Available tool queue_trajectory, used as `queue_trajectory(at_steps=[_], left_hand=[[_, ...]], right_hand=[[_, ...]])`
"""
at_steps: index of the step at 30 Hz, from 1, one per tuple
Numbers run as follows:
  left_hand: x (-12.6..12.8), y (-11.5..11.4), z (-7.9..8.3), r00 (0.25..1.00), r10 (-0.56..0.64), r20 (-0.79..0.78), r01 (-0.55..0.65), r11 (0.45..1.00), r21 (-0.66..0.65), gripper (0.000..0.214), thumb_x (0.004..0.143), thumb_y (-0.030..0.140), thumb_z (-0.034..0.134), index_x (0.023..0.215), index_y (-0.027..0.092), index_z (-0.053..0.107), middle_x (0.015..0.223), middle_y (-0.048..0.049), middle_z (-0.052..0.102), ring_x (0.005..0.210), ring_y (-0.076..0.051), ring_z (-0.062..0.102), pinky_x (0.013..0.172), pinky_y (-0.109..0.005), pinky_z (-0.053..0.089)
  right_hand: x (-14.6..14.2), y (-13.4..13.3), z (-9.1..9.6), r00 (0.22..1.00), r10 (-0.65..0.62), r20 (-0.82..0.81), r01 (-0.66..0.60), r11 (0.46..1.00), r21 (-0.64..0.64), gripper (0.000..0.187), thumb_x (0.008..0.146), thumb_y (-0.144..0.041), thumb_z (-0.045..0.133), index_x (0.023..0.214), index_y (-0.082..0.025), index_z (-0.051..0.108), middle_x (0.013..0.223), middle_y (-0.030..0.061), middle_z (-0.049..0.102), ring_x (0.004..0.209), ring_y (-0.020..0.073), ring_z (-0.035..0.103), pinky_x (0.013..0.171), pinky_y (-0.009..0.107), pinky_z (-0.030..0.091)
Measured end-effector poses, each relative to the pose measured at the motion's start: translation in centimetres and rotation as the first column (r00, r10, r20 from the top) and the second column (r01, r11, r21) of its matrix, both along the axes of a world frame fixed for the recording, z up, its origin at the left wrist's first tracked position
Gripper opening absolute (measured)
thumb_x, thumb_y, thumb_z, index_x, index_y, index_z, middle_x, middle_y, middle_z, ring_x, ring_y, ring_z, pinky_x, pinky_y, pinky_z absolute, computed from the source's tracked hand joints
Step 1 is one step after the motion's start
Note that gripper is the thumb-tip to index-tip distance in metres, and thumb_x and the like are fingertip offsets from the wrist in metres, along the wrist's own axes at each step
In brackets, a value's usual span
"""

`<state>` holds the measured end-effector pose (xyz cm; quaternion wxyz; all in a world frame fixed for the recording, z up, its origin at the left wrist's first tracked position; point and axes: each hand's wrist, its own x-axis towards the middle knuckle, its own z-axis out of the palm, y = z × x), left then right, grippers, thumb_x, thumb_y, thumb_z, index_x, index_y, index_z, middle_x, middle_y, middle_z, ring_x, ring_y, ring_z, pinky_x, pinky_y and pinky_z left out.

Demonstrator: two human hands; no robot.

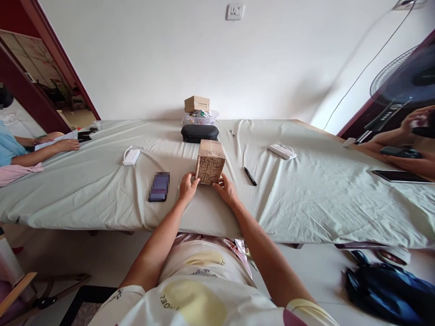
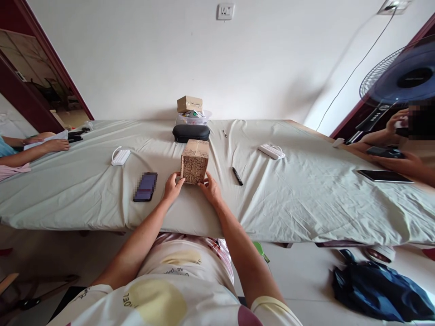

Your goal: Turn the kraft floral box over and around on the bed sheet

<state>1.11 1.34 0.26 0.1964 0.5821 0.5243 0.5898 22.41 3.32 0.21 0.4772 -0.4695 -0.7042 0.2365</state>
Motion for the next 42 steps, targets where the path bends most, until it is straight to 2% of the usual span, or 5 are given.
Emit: queue_trajectory(at_steps=[12,25,30,36,42], left_hand=[[0.3,-0.3,0.1,0.839,0.037,-0.543,-0.117,0.987,-0.113,0.009,0.094,0.025,0.06,0.086,0.021,0.06,0.101,-0.0071,0.07,0.096,-0.021,0.065,0.085,-0.03,0.048],[0.1,-0.3,0.4,0.8,-0.024,-0.6,-0.139,0.965,-0.223,0.017,0.094,0.023,0.058,0.077,0.022,0.059,0.092,-0.0068,0.072,0.092,-0.022,0.066,0.084,-0.031,0.045],[0.2,-0.3,0.3,0.829,0.048,-0.557,-0.231,0.936,-0.264,0.013,0.095,0.024,0.054,0.102,0.019,0.064,0.104,-0.0131,0.074,0.104,-0.028,0.069,0.09,-0.037,0.049],[0.7,-0.6,0.3,0.859,0.097,-0.503,-0.237,0.946,-0.222,0.078,0.083,0.027,0.064,0.153,0.01,0.034,0.126,-0.0206,0.07,0.12,-0.036,0.067,0.103,-0.047,0.05],[0.9,-0.8,0.1,0.913,0.051,-0.405,-0.129,0.977,-0.168,0.111,0.078,0.059,0.073,0.161,0.013,0.014,0.146,-0.0241,0.057,0.136,-0.039,0.056,0.11,-0.051,0.047]], right_hand=[[0.4,-0.2,0.2,0.964,-0.182,0.194,0.192,0.981,-0.032,0.021,0.08,-0.039,0.069,0.079,-0.023,0.056,0.07,-0.0019,0.061,0.066,0.017,0.056,0.064,0.028,0.041],[0.9,0.0,-0.1,0.875,-0.16,0.456,0.166,0.986,0.029,0.012,0.087,-0.03,0.072,0.079,-0.022,0.068,0.087,0.0035,0.065,0.088,0.0213,0.062,0.079,0.03,0.044],[0.6,-0.6,0.3,0.872,-0.067,0.485,0.033,0.996,0.079,0.016,0.09,-0.032,0.07,0.078,-0.022,0.067,0.084,0.0028,0.067,0.085,0.021,0.062,0.078,0.03,0.042],[-0.6,-1.7,0.4,0.839,0.033,0.543,-0.143,0.976,0.163,0.023,0.097,-0.035,0.064,0.08,-0.02,0.067,0.084,0.0038,0.07,0.082,0.0199,0.062,0.081,0.032,0.039],[-1.1,-2.0,0.2,0.799,0.043,0.599,-0.208,0.955,0.209,0.02,0.1,-0.033,0.06,0.087,-0.02,0.069,0.088,0.0043,0.072,0.083,0.0194,0.064,0.081,0.032,0.04]])
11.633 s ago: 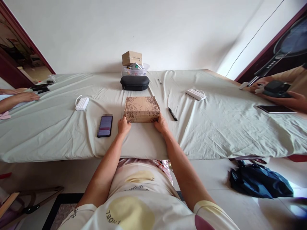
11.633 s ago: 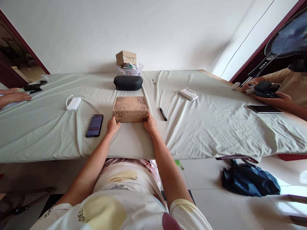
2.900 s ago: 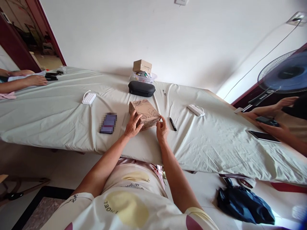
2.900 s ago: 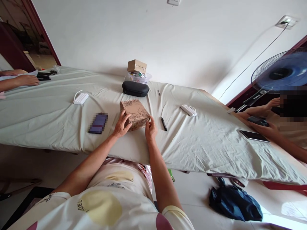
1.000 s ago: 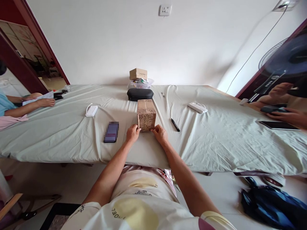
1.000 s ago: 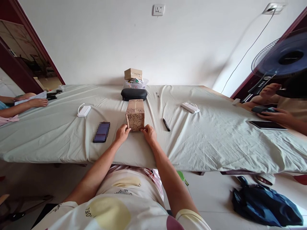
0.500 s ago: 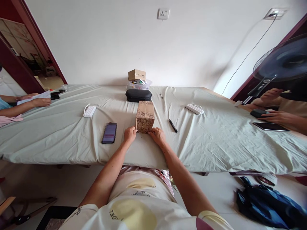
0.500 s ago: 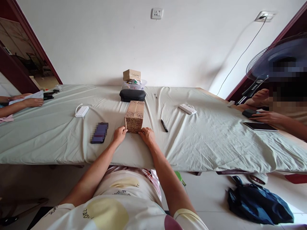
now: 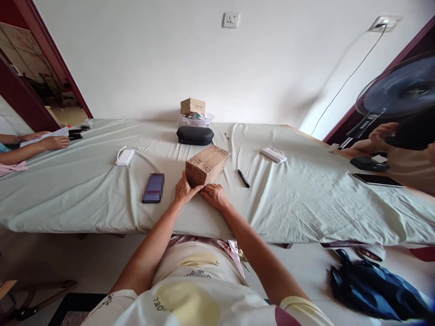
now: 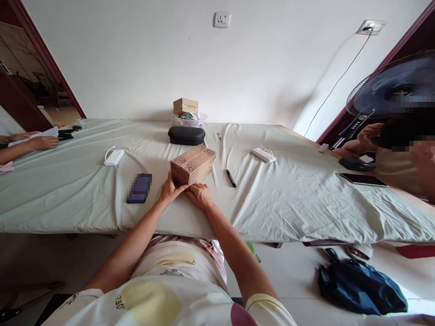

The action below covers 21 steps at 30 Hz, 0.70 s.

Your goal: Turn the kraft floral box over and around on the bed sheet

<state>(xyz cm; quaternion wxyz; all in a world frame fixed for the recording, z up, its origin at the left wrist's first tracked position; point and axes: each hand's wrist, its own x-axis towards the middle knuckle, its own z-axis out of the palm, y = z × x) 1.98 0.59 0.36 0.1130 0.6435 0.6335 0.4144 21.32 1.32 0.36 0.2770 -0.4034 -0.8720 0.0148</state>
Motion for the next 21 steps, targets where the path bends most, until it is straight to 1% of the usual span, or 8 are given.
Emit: queue_trajectory(at_steps=[3,4,6,9,11,14,17,21], left_hand=[[0.3,0.1,-0.2,0.999,-0.002,0.039,0.0,0.999,0.047,0.132,0.066,0.063,0.083,0.161,0.009,0.009,0.16,-0.0295,0.038,0.149,-0.041,0.041,0.117,-0.051,0.041],[0.4,0.2,-0.3,0.999,0.001,0.045,-0.003,0.999,0.054,0.137,0.063,0.063,0.085,0.161,0.008,0.007,0.161,-0.0306,0.036,0.15,-0.041,0.039,0.118,-0.051,0.04],[0.5,0.1,-0.2,0.999,0.01,0.045,-0.012,0.999,0.05,0.14,0.062,0.061,0.087,0.162,0.008,0.005,0.16,-0.0311,0.037,0.148,-0.041,0.042,0.118,-0.05,0.041],[0.8,-0.1,0.1,0.999,0.039,0.017,-0.04,0.999,0.019,0.138,0.062,0.06,0.088,0.162,0.01,0.007,0.155,-0.0311,0.043,0.142,-0.042,0.05,0.114,-0.05,0.044],[1.0,-0.3,0.3,0.998,0.061,-0.008,-0.061,0.998,0.005,0.137,0.063,0.058,0.088,0.162,0.008,0.008,0.151,-0.0315,0.048,0.138,-0.043,0.054,0.112,-0.049,0.045],[1.3,-0.6,0.5,0.996,0.086,-0.03,-0.086,0.996,0.002,0.132,0.065,0.054,0.086,0.161,0.007,0.009,0.146,-0.0309,0.053,0.135,-0.043,0.056,0.11,-0.05,0.046],[1.4,-0.7,0.7,0.997,0.078,-0.005,-0.078,0.997,0.003,0.126,0.069,0.051,0.083,0.162,0.01,0.009,0.151,-0.0283,0.05,0.138,-0.041,0.053,0.111,-0.049,0.045],[1.0,-0.8,1.0,0.997,0.028,0.072,-0.027,1.0,-0.003,0.118,0.074,0.051,0.078,0.163,0.015,0.01,0.161,-0.0232,0.041,0.143,-0.038,0.049,0.114,-0.047,0.044]], right_hand=[[0.0,0.0,-0.1,0.999,0.026,0.035,-0.027,0.999,0.026,0.02,0.102,-0.03,0.057,0.093,-0.02,0.07,0.09,0.0055,0.071,0.085,0.0199,0.064,0.08,0.032,0.04],[-0.1,0.0,-0.1,0.999,0.029,0.042,-0.03,0.999,0.031,0.02,0.103,-0.029,0.056,0.093,-0.02,0.07,0.091,0.0059,0.071,0.086,0.02,0.064,0.08,0.032,0.04],[-0.1,-0.1,0.1,0.998,0.024,0.051,-0.025,0.999,0.027,0.02,0.103,-0.028,0.056,0.092,-0.02,0.07,0.091,0.0063,0.072,0.086,0.0201,0.064,0.08,0.031,0.04],[-0.3,-0.2,0.4,0.998,-0.003,0.055,0.004,1.0,-0.011,0.018,0.102,-0.028,0.059,0.089,-0.019,0.069,0.092,0.0068,0.072,0.087,0.0205,0.065,0.08,0.031,0.039],[-0.4,-0.4,0.6,0.998,-0.03,0.056,0.032,0.999,-0.035,0.017,0.101,-0.03,0.061,0.09,-0.02,0.069,0.093,0.0073,0.073,0.089,0.0213,0.065,0.08,0.031,0.039],[-0.5,-0.5,0.7,0.995,-0.08,0.055,0.083,0.995,-0.052,0.019,0.101,-0.035,0.061,0.091,-0.02,0.068,0.094,0.0074,0.073,0.089,0.0219,0.066,0.081,0.031,0.04],[-0.6,-0.5,0.8,0.994,-0.108,0.01,0.108,0.992,-0.057,0.027,0.101,-0.043,0.06,0.088,-0.02,0.067,0.091,0.0069,0.073,0.087,0.0212,0.065,0.081,0.031,0.04],[-0.6,-0.4,0.8,0.992,-0.093,-0.08,0.091,0.995,-0.027,0.033,0.1,-0.049,0.061,0.084,-0.02,0.066,0.09,0.0065,0.073,0.085,0.0208,0.066,0.081,0.031,0.04]])
